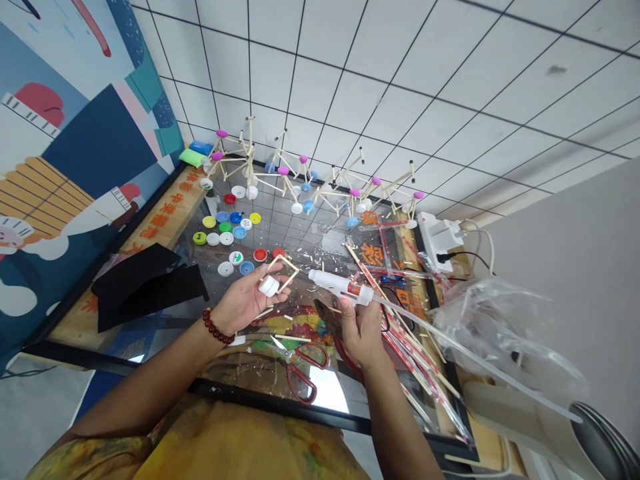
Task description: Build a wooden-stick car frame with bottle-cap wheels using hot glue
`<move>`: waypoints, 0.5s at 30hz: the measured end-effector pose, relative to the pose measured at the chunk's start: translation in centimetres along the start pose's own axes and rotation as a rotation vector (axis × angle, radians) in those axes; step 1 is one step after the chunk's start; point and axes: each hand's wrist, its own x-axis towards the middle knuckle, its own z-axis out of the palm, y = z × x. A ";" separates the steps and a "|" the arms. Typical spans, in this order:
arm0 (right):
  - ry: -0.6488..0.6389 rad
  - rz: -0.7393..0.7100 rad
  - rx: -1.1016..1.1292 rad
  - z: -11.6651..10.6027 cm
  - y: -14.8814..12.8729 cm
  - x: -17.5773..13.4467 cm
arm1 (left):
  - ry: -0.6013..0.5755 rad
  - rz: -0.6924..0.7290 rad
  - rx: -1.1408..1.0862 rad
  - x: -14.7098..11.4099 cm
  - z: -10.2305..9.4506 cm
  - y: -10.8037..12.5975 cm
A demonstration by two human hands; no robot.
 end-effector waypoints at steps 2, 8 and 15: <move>0.015 0.008 0.026 0.1 0.3 -0.2 | -0.019 0.012 0.024 0.0 -0.1 -0.1; 0.100 0.116 0.179 0.2 0.9 -0.8 | -0.039 0.409 0.584 -0.3 -0.5 -1.2; 0.064 0.163 0.308 -0.2 0.6 -0.8 | -0.062 1.182 1.342 -0.4 -1.1 -1.6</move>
